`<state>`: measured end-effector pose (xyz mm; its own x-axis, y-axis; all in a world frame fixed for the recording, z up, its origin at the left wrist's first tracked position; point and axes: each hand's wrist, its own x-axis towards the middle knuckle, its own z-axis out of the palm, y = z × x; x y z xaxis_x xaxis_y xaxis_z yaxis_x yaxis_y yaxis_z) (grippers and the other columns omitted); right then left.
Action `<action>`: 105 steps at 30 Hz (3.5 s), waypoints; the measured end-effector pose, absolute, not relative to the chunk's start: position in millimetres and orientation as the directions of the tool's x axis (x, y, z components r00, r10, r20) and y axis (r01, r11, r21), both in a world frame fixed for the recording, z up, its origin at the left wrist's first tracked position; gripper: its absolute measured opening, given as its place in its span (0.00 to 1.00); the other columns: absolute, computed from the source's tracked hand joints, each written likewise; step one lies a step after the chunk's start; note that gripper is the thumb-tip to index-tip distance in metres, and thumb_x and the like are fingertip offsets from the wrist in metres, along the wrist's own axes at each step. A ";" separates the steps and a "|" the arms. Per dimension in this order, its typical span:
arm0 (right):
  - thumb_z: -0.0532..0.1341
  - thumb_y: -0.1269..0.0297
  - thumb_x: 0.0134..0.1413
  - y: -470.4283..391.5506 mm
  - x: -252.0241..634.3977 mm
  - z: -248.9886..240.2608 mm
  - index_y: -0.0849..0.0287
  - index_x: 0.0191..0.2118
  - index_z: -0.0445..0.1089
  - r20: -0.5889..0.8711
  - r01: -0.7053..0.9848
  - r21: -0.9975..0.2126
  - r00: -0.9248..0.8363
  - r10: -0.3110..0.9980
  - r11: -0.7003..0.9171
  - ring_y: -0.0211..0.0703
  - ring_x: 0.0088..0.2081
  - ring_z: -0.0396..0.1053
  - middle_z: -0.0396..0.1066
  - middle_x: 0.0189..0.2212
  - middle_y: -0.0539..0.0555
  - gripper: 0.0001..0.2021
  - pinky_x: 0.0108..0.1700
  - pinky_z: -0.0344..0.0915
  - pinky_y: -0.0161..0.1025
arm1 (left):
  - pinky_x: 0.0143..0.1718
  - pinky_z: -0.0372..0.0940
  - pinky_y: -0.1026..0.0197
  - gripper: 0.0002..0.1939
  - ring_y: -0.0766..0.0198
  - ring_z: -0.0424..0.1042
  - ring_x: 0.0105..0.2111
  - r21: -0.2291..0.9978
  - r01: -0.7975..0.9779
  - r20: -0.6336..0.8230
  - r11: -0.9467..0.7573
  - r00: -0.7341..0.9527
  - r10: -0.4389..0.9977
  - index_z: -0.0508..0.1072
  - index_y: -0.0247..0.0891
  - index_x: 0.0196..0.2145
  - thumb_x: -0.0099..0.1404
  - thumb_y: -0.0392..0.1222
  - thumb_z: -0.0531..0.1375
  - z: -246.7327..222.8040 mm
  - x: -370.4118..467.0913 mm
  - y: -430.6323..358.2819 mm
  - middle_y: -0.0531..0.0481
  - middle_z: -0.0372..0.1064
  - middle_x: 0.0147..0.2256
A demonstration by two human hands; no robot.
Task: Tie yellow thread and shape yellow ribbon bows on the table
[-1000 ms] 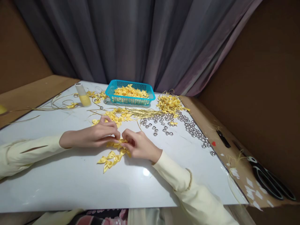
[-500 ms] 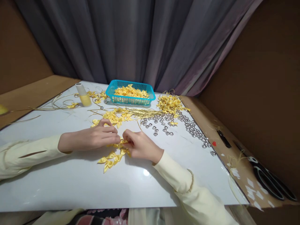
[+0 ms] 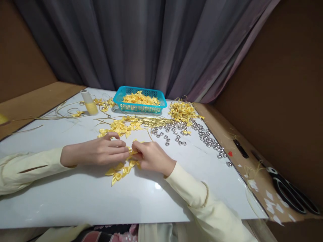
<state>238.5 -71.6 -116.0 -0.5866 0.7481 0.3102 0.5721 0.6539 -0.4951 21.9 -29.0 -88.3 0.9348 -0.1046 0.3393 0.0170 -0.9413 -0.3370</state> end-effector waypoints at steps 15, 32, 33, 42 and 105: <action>0.60 0.68 0.53 -72.8 237.3 -108.6 0.59 0.28 0.56 0.285 0.430 -0.705 -0.556 0.781 0.563 0.30 0.20 0.49 0.53 0.17 0.42 0.09 0.24 0.49 0.28 | 0.41 0.53 0.58 0.11 0.62 0.60 0.33 0.261 0.123 0.268 -0.957 0.944 0.195 0.63 0.37 0.35 0.73 0.41 0.46 -98.6 21.9 -15.9 0.49 0.65 0.32; 0.62 0.66 0.50 -64.6 245.7 -103.3 0.61 0.25 0.61 0.105 0.444 -0.795 -0.571 0.814 0.414 0.30 0.21 0.54 0.60 0.18 0.44 0.10 0.25 0.52 0.29 | 0.40 0.58 0.61 0.14 0.64 0.63 0.33 0.505 0.040 0.300 -0.862 0.928 0.219 0.67 0.37 0.33 0.73 0.46 0.48 -112.1 24.1 -10.1 0.49 0.67 0.31; 0.63 0.66 0.49 -63.8 246.0 -102.8 0.61 0.25 0.61 0.083 0.422 -0.826 -0.565 0.821 0.374 0.30 0.21 0.55 0.60 0.18 0.45 0.10 0.25 0.53 0.29 | 0.39 0.58 0.62 0.14 0.64 0.64 0.33 0.526 0.019 0.318 -0.850 0.923 0.218 0.67 0.37 0.33 0.72 0.46 0.49 -113.7 24.3 -9.3 0.49 0.67 0.31; 0.72 0.56 0.38 -59.6 246.8 -108.4 0.61 0.22 0.61 -0.161 0.217 -0.975 -0.547 0.822 -0.046 0.29 0.15 0.58 0.63 0.15 0.44 0.20 0.18 0.55 0.28 | 0.37 0.61 0.66 0.11 0.67 0.66 0.32 0.695 0.068 0.251 -0.715 0.910 0.330 0.68 0.36 0.32 0.69 0.44 0.54 -118.9 25.5 -12.4 0.50 0.66 0.31; 0.67 0.59 0.48 -46.6 248.5 -96.4 0.62 0.33 0.73 -0.084 0.259 -0.966 -0.266 0.960 -0.013 0.39 0.29 0.71 0.75 0.28 0.54 0.11 0.35 0.67 0.36 | 0.41 0.60 0.60 0.16 0.63 0.64 0.38 0.885 0.096 0.294 -0.456 0.645 0.705 0.65 0.38 0.41 0.58 0.46 0.64 -132.8 30.2 -0.8 0.51 0.63 0.39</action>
